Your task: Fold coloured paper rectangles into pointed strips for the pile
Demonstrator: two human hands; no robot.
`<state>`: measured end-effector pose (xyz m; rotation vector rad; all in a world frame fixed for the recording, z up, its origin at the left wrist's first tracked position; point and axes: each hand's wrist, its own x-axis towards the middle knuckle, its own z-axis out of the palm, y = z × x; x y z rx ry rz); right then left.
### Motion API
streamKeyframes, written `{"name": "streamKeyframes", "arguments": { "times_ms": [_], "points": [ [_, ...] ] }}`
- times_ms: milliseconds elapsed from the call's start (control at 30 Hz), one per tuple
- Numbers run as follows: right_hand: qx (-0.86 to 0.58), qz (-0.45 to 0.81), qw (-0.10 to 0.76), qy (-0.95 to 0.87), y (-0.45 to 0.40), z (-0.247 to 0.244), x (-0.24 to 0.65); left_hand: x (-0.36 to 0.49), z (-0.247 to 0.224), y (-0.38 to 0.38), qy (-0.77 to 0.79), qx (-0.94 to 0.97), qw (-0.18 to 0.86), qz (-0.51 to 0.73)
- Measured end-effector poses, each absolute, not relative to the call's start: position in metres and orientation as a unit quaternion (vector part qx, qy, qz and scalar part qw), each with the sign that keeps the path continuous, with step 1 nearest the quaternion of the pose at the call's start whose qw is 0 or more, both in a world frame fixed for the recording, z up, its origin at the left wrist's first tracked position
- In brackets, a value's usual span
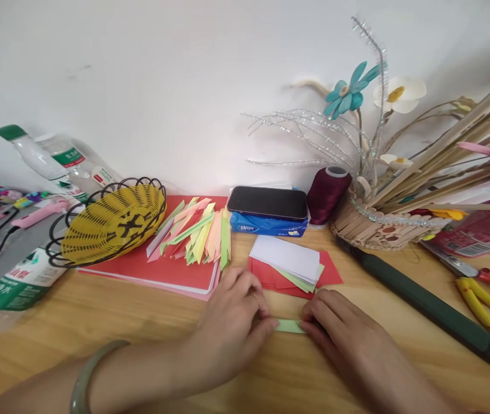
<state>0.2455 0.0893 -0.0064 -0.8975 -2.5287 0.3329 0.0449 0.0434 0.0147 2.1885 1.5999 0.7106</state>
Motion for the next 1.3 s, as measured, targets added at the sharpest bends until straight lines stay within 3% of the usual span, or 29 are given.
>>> {"name": "streamKeyframes", "arguments": {
  "times_ms": [467,633,967,1300],
  "points": [
    [-0.328,0.143,0.192,-0.914,0.091,-0.011,0.254,0.037,0.017,0.043,0.543,0.789,0.168,0.232],
    [-0.328,0.176,0.139,-0.918,0.092,-0.003,0.253,0.04,0.017,0.046,0.502,0.816,0.177,0.226],
    [-0.317,0.26,0.222,-0.885,0.082,0.021,0.255,0.044,0.024,0.041,0.529,0.762,0.273,0.254],
    [-0.247,0.235,0.304,-0.889,0.067,0.039,0.254,0.054,0.035,0.031,0.424,0.821,0.224,0.31]
  ]
}}
